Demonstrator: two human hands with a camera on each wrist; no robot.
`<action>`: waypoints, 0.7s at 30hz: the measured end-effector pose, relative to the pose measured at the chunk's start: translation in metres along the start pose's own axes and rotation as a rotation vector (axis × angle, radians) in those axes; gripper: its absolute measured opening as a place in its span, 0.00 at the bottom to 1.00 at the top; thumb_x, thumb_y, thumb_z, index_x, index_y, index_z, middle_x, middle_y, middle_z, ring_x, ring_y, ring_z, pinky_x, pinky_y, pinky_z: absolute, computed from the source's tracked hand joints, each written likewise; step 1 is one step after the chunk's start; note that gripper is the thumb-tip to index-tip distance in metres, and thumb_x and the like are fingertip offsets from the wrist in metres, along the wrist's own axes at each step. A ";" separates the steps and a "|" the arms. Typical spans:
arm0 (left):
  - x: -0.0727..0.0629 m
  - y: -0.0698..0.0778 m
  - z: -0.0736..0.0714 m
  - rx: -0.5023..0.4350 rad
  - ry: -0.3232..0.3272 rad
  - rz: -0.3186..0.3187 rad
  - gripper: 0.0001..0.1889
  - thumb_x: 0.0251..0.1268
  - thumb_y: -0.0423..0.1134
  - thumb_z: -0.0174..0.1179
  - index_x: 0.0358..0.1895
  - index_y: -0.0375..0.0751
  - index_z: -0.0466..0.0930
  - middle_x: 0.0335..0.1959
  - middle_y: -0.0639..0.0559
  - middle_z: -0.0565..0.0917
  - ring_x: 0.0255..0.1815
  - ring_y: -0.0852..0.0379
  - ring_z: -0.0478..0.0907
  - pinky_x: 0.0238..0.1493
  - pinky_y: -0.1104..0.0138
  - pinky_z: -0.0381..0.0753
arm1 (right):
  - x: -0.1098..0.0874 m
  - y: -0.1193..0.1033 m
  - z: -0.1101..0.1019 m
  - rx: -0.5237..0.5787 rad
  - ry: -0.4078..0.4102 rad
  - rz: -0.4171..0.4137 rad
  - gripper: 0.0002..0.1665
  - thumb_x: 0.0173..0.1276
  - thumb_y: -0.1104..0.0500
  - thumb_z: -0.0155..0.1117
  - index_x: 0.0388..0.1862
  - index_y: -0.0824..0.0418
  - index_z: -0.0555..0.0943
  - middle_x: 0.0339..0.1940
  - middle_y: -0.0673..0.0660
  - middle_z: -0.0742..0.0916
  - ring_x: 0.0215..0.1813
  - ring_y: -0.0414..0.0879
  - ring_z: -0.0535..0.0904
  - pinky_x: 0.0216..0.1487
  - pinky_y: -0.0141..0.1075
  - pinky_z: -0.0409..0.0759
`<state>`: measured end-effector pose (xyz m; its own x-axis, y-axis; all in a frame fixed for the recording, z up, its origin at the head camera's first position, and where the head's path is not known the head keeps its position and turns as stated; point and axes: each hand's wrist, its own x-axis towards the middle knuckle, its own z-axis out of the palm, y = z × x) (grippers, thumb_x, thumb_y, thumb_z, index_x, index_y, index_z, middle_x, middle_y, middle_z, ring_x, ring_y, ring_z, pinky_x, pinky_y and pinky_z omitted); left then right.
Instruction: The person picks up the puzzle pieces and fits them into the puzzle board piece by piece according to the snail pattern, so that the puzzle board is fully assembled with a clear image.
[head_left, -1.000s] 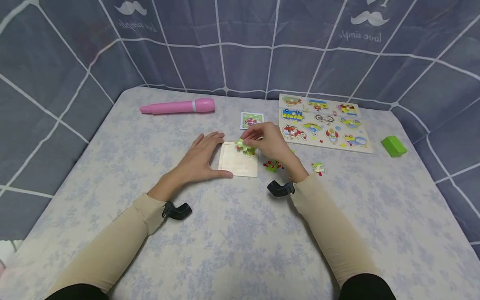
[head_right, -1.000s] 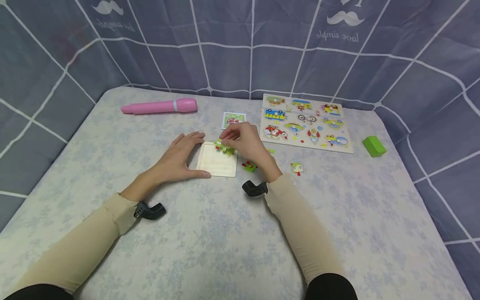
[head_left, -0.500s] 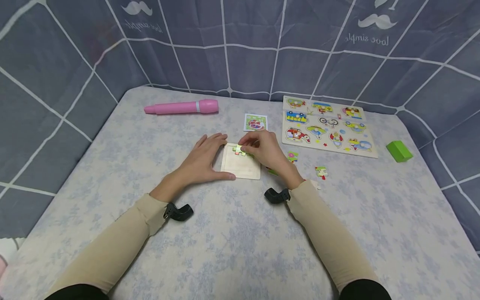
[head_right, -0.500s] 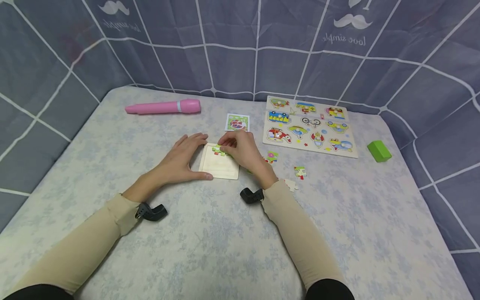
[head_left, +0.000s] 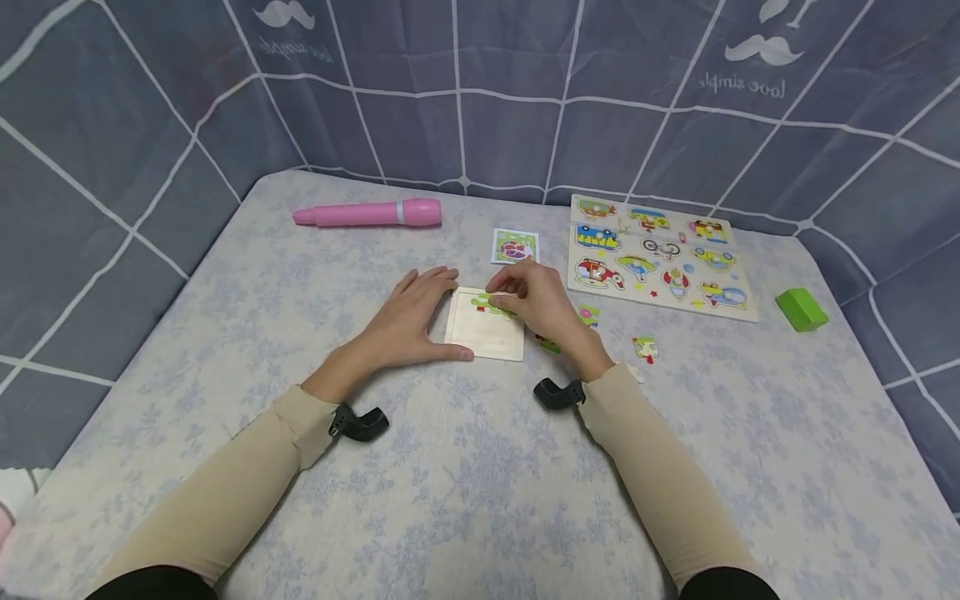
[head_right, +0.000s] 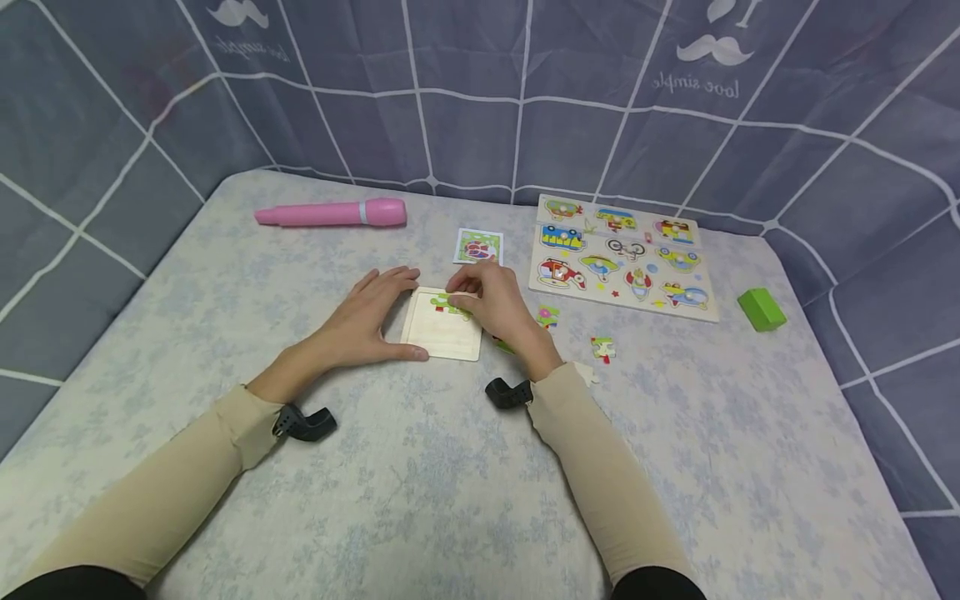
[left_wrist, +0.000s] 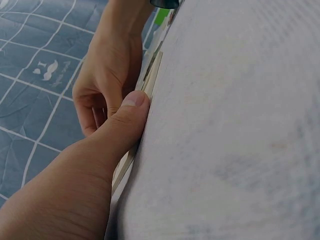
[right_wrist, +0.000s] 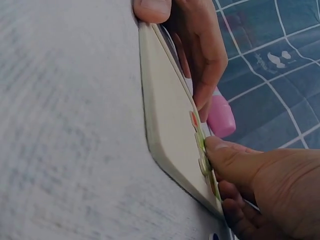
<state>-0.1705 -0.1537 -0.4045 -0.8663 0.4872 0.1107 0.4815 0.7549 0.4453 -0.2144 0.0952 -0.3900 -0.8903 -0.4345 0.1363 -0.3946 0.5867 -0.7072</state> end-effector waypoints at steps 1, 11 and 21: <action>0.000 0.000 0.000 0.000 0.001 0.000 0.59 0.50 0.73 0.74 0.77 0.37 0.65 0.84 0.45 0.61 0.88 0.46 0.50 0.89 0.49 0.39 | 0.000 0.001 0.000 0.009 -0.001 0.002 0.05 0.71 0.60 0.74 0.44 0.58 0.90 0.40 0.55 0.88 0.39 0.48 0.80 0.43 0.38 0.79; 0.000 0.000 0.001 -0.002 0.009 0.004 0.58 0.50 0.73 0.75 0.77 0.38 0.65 0.84 0.45 0.62 0.87 0.47 0.51 0.89 0.49 0.39 | 0.002 0.004 0.003 0.065 0.017 0.044 0.05 0.71 0.61 0.74 0.44 0.59 0.90 0.37 0.56 0.88 0.36 0.47 0.79 0.37 0.33 0.77; 0.000 0.001 0.000 -0.002 0.006 0.002 0.57 0.49 0.73 0.75 0.76 0.39 0.66 0.84 0.45 0.62 0.87 0.47 0.51 0.89 0.49 0.39 | 0.003 -0.002 0.006 0.064 0.083 0.085 0.05 0.71 0.62 0.74 0.42 0.62 0.91 0.34 0.58 0.88 0.34 0.47 0.80 0.35 0.30 0.76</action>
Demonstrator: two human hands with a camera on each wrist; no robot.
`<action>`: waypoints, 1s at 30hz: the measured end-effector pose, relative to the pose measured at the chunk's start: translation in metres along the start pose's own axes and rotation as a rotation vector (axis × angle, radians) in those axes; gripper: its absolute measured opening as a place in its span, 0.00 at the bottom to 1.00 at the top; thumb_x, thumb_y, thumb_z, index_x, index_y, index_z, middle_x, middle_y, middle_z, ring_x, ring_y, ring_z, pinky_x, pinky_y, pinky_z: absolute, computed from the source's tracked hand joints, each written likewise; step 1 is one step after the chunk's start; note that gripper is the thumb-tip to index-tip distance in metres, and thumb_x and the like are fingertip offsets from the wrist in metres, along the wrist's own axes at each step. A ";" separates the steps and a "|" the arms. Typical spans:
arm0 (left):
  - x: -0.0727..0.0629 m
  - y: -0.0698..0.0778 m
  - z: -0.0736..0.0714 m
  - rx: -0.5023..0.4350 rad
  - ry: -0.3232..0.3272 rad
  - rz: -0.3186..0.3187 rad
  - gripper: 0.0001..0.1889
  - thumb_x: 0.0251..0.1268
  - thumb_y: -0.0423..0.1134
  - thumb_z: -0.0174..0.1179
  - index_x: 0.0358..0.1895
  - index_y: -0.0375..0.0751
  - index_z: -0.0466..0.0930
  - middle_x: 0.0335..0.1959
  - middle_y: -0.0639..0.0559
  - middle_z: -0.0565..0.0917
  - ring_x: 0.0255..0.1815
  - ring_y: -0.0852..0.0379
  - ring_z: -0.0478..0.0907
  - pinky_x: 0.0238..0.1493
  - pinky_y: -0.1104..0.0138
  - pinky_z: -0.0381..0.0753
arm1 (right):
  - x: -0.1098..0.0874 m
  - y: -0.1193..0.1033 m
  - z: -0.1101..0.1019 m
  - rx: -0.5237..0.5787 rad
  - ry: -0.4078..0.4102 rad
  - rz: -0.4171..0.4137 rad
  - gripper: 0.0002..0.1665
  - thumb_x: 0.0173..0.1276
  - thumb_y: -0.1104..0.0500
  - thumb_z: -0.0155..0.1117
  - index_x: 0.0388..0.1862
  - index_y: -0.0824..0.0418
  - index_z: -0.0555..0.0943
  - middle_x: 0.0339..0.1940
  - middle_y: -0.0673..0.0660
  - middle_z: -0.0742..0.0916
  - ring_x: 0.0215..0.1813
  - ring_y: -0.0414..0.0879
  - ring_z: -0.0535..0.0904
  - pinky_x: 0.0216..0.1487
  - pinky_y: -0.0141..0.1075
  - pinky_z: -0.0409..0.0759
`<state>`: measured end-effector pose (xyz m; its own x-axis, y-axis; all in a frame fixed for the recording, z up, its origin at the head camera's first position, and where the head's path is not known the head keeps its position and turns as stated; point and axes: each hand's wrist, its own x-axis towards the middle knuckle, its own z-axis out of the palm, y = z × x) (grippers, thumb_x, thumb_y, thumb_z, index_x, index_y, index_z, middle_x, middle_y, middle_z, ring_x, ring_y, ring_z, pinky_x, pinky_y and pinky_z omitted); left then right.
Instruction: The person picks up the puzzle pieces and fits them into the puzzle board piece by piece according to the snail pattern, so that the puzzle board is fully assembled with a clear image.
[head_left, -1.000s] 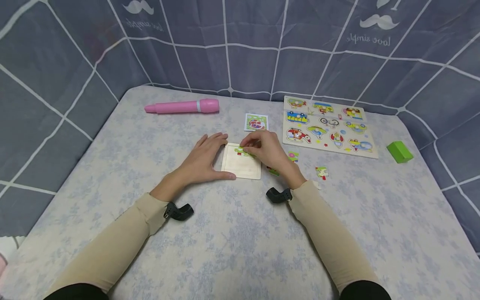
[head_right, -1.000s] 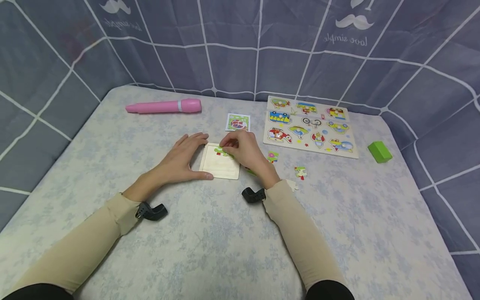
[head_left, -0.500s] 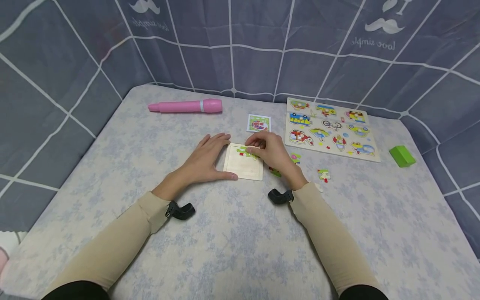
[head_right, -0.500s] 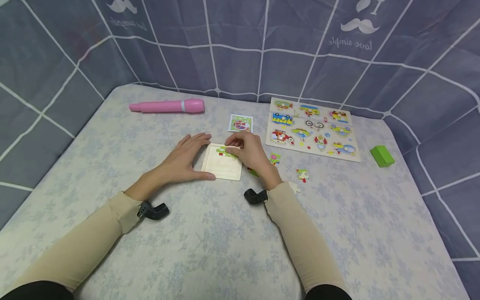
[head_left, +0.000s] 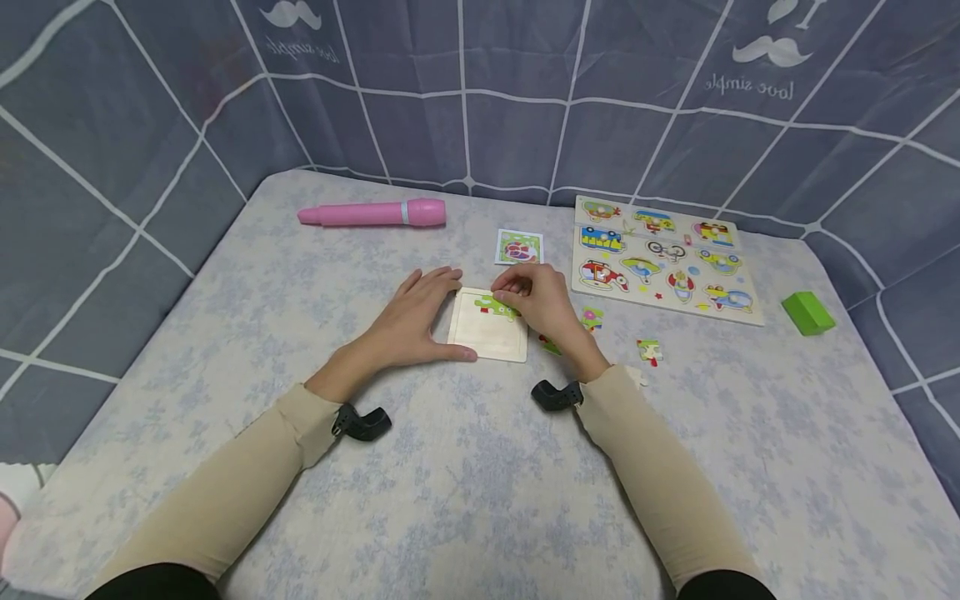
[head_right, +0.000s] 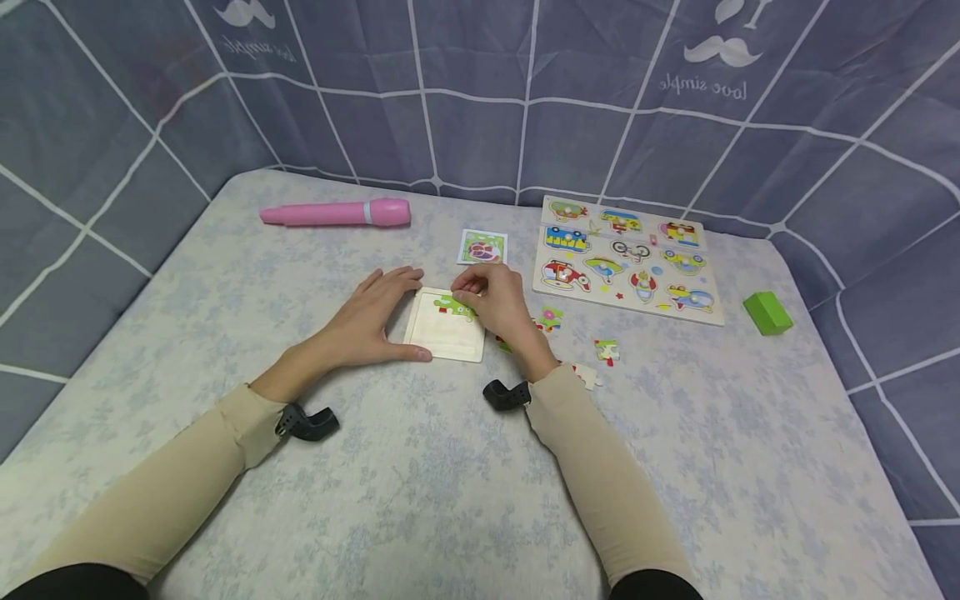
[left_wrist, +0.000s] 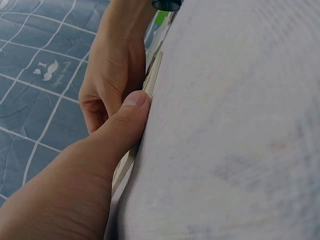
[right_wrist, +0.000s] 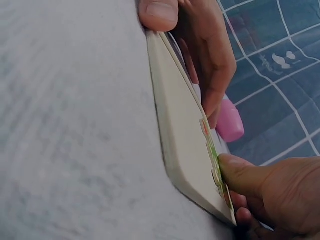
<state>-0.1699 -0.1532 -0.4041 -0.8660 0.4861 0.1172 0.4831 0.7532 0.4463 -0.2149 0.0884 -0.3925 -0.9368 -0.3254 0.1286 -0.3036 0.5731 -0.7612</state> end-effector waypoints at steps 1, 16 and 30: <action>0.000 0.000 0.000 -0.001 -0.001 0.001 0.57 0.49 0.73 0.75 0.76 0.39 0.66 0.84 0.45 0.62 0.87 0.47 0.51 0.89 0.48 0.39 | 0.000 0.000 0.000 -0.001 0.005 0.004 0.05 0.71 0.62 0.75 0.42 0.62 0.91 0.34 0.58 0.88 0.34 0.46 0.80 0.35 0.30 0.76; 0.001 0.000 0.002 0.009 -0.011 -0.007 0.60 0.49 0.75 0.73 0.78 0.38 0.64 0.85 0.46 0.61 0.88 0.48 0.50 0.89 0.50 0.39 | -0.008 0.002 -0.017 -0.003 0.011 -0.028 0.06 0.73 0.61 0.73 0.43 0.61 0.91 0.36 0.57 0.89 0.35 0.46 0.81 0.36 0.30 0.79; 0.001 0.002 0.001 0.010 -0.010 -0.015 0.61 0.48 0.74 0.75 0.78 0.37 0.63 0.84 0.45 0.61 0.88 0.48 0.50 0.89 0.51 0.38 | -0.049 0.028 -0.085 -0.041 0.033 0.112 0.11 0.76 0.55 0.70 0.50 0.60 0.90 0.49 0.57 0.91 0.48 0.51 0.87 0.51 0.34 0.84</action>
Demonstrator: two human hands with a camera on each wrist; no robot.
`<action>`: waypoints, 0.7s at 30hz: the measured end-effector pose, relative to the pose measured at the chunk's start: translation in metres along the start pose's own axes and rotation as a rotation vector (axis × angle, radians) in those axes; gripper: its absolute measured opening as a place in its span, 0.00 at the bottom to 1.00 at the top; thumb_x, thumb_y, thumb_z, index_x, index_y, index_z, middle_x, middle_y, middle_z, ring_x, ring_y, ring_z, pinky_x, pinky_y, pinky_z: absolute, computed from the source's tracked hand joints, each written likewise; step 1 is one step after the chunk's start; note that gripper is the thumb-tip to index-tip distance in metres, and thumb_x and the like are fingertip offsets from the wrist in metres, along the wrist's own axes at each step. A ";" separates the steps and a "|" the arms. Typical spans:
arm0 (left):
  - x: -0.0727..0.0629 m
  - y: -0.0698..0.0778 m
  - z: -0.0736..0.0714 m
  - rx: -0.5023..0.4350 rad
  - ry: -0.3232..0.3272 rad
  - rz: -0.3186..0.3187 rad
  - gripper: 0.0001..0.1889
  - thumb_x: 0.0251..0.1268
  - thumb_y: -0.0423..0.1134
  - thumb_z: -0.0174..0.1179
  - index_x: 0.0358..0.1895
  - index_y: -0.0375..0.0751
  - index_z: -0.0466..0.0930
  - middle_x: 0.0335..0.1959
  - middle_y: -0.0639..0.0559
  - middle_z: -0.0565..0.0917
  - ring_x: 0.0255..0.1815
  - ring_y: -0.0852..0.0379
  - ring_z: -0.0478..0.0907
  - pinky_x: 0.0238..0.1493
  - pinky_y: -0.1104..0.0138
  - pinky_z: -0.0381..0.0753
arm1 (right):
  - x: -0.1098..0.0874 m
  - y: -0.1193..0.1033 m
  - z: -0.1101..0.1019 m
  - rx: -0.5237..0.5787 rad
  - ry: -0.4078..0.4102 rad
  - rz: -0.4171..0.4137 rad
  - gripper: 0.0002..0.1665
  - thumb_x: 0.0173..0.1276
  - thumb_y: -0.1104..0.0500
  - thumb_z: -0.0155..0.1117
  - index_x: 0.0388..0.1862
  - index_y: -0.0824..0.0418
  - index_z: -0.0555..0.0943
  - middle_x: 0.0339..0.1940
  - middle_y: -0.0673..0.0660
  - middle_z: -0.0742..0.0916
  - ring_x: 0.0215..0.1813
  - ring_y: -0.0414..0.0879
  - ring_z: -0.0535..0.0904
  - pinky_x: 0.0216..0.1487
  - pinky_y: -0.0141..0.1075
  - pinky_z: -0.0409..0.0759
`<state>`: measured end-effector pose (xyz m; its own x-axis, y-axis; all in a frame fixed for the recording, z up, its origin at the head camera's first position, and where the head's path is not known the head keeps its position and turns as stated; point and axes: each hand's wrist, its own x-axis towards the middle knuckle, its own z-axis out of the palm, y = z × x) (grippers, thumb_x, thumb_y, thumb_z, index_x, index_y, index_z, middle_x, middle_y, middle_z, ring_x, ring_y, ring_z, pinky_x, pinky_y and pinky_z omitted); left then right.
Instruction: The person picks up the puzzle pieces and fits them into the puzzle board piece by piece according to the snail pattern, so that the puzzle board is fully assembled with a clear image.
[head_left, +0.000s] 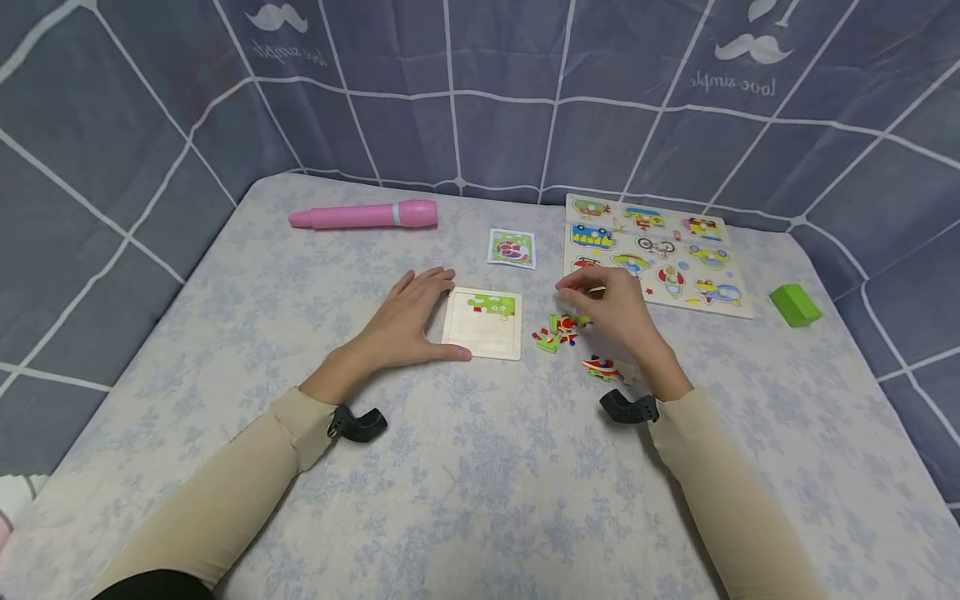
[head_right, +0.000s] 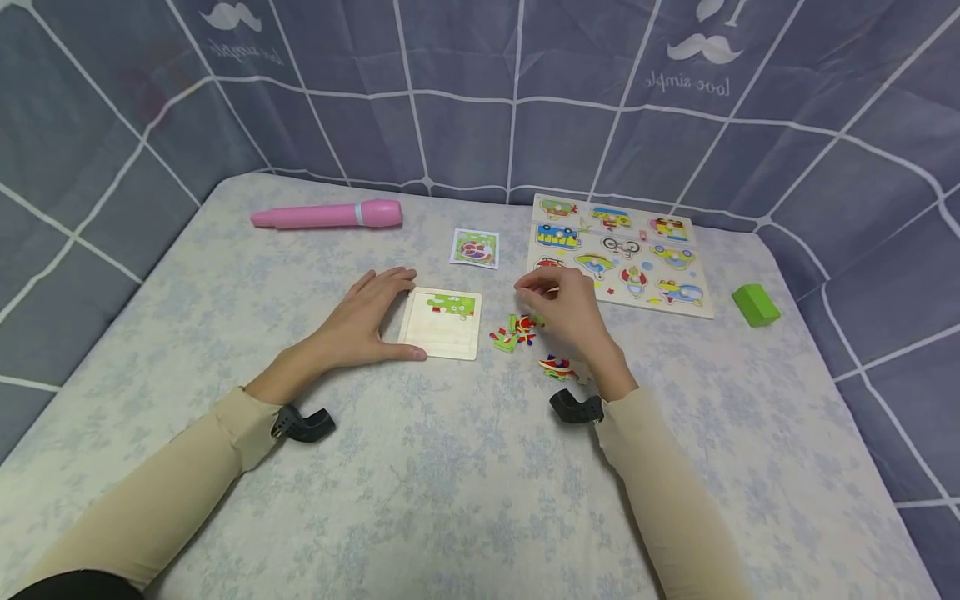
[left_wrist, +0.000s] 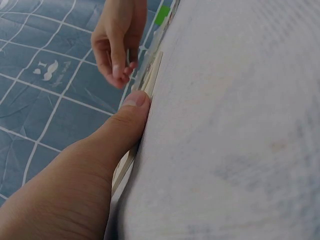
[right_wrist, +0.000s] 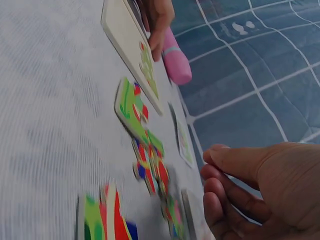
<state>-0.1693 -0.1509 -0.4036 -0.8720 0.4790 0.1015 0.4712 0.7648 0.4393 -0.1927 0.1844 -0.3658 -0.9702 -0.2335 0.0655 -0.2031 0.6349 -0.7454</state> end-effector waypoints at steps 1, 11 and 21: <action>0.000 0.000 0.000 0.000 0.001 0.000 0.61 0.48 0.74 0.75 0.78 0.37 0.63 0.84 0.45 0.61 0.88 0.48 0.50 0.89 0.51 0.38 | -0.003 0.002 -0.004 -0.011 0.005 0.006 0.11 0.76 0.56 0.70 0.50 0.60 0.90 0.48 0.57 0.91 0.47 0.50 0.86 0.50 0.31 0.83; -0.002 -0.002 0.002 -0.003 0.013 0.011 0.60 0.48 0.73 0.75 0.77 0.35 0.64 0.84 0.44 0.62 0.87 0.46 0.51 0.89 0.49 0.39 | -0.023 0.022 -0.017 -0.169 -0.019 0.029 0.16 0.68 0.57 0.78 0.51 0.62 0.89 0.45 0.61 0.89 0.46 0.54 0.86 0.50 0.43 0.85; -0.001 -0.001 0.001 -0.004 0.008 0.009 0.61 0.48 0.73 0.75 0.78 0.35 0.63 0.84 0.44 0.62 0.88 0.47 0.50 0.89 0.50 0.38 | -0.023 0.023 -0.016 -0.149 -0.062 0.076 0.19 0.70 0.59 0.76 0.55 0.66 0.84 0.49 0.64 0.84 0.48 0.57 0.82 0.54 0.48 0.82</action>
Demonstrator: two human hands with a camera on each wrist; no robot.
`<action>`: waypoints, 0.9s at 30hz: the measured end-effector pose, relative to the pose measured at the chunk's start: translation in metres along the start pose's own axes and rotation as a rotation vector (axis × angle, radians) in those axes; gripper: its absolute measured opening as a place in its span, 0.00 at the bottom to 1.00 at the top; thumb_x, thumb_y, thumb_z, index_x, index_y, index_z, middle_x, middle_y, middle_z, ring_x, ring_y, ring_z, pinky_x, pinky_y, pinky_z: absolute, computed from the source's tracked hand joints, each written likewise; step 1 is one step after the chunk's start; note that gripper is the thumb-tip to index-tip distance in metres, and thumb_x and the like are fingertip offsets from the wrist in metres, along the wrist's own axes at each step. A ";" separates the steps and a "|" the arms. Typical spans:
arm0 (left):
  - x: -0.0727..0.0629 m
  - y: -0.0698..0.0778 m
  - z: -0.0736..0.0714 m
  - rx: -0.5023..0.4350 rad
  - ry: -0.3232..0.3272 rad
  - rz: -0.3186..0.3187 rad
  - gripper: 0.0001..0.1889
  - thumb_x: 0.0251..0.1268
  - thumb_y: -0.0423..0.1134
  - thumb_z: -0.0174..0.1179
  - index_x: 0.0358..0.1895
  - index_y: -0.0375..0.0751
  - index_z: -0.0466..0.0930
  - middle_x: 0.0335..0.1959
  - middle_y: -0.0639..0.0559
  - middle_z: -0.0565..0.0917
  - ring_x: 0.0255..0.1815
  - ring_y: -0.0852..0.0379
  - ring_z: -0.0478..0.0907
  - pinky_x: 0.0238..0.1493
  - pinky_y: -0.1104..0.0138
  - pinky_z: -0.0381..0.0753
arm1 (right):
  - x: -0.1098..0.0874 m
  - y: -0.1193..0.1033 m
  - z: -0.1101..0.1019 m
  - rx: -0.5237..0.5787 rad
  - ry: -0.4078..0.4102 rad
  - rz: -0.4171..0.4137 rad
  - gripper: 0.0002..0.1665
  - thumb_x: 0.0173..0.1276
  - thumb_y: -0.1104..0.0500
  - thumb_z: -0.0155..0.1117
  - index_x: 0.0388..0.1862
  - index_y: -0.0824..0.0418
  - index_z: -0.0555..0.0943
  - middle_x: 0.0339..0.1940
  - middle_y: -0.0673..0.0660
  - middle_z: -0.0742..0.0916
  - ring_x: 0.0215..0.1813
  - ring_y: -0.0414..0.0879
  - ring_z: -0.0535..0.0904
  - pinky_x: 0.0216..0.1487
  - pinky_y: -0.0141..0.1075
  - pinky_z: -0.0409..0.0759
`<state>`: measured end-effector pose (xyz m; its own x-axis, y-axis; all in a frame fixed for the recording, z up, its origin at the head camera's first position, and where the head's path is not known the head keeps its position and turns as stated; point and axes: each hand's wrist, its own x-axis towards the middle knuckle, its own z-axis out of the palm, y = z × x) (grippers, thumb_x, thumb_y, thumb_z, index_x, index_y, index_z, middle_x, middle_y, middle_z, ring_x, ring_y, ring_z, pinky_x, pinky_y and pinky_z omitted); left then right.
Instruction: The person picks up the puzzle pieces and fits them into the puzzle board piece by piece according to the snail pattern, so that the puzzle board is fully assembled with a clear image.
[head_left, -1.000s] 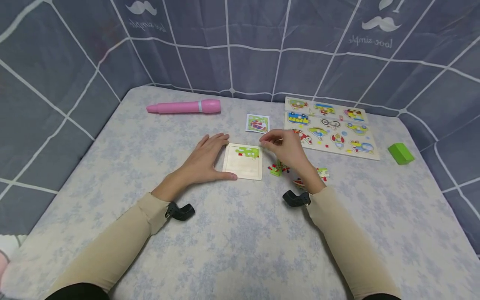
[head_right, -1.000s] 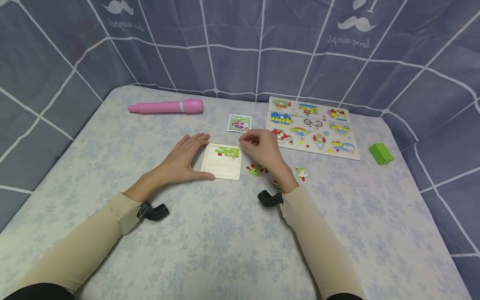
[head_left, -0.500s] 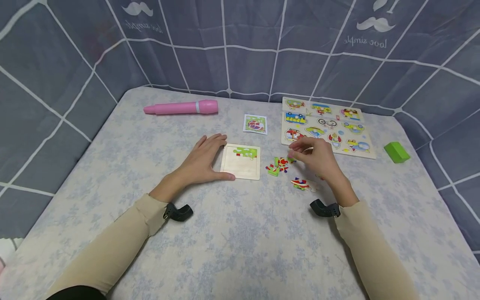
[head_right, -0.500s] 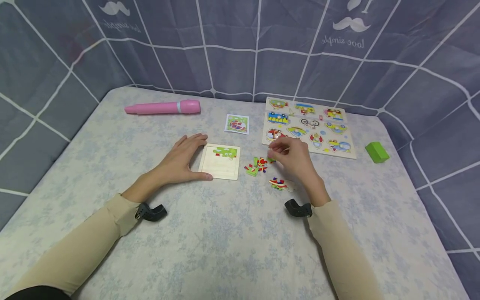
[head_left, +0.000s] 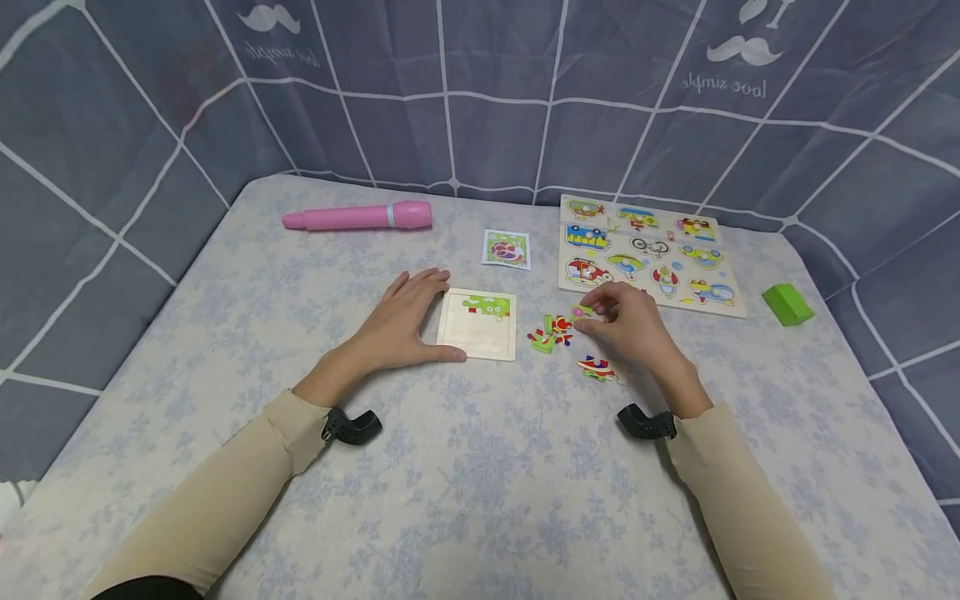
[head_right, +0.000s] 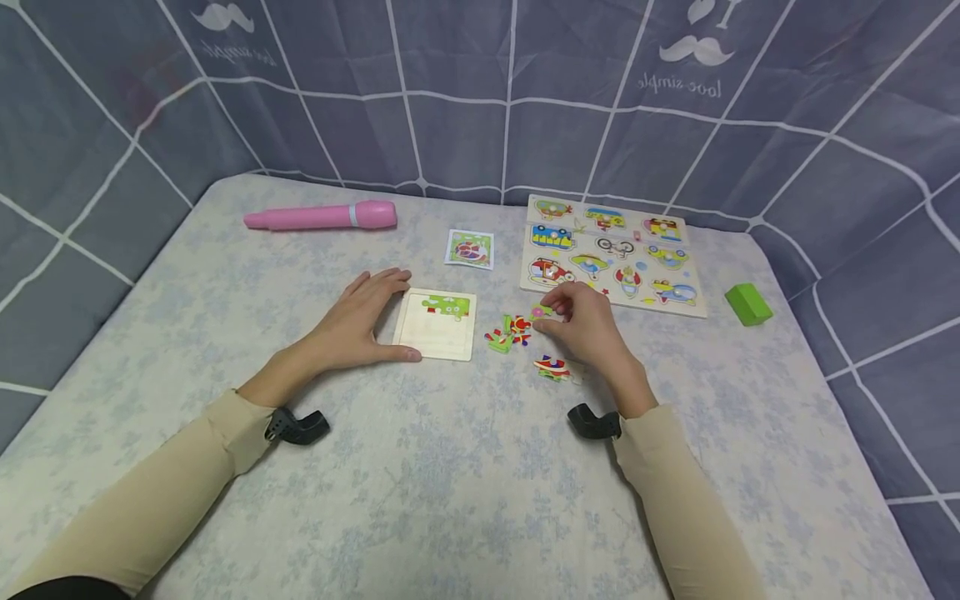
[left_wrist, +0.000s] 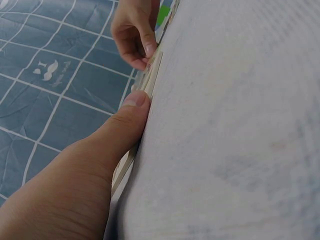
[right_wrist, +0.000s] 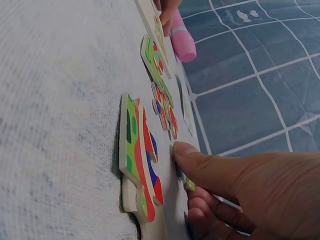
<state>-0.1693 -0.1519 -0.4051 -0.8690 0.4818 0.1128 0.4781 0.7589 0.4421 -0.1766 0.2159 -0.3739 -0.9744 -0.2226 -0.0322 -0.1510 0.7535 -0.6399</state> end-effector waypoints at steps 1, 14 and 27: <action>0.000 0.000 -0.001 0.000 0.001 0.001 0.61 0.48 0.73 0.75 0.78 0.35 0.63 0.84 0.44 0.62 0.88 0.47 0.50 0.89 0.50 0.38 | 0.000 0.000 0.000 0.004 0.006 -0.003 0.18 0.70 0.59 0.75 0.55 0.66 0.84 0.48 0.64 0.85 0.48 0.57 0.82 0.54 0.48 0.82; 0.001 -0.001 0.000 0.003 0.000 0.002 0.60 0.48 0.72 0.76 0.78 0.35 0.64 0.84 0.43 0.62 0.88 0.46 0.51 0.89 0.49 0.38 | 0.007 -0.006 -0.005 0.194 0.119 -0.106 0.10 0.71 0.59 0.75 0.47 0.63 0.87 0.44 0.60 0.91 0.41 0.46 0.87 0.41 0.24 0.82; 0.000 0.000 0.000 -0.008 0.003 0.006 0.60 0.48 0.72 0.76 0.77 0.36 0.64 0.84 0.44 0.62 0.87 0.46 0.51 0.89 0.49 0.38 | 0.039 -0.063 0.034 0.348 0.042 -0.143 0.07 0.71 0.63 0.74 0.46 0.63 0.88 0.43 0.61 0.92 0.44 0.50 0.88 0.42 0.32 0.83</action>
<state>-0.1690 -0.1520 -0.4048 -0.8667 0.4846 0.1183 0.4821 0.7526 0.4485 -0.1995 0.1390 -0.3606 -0.9547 -0.2792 0.1028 -0.2270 0.4601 -0.8584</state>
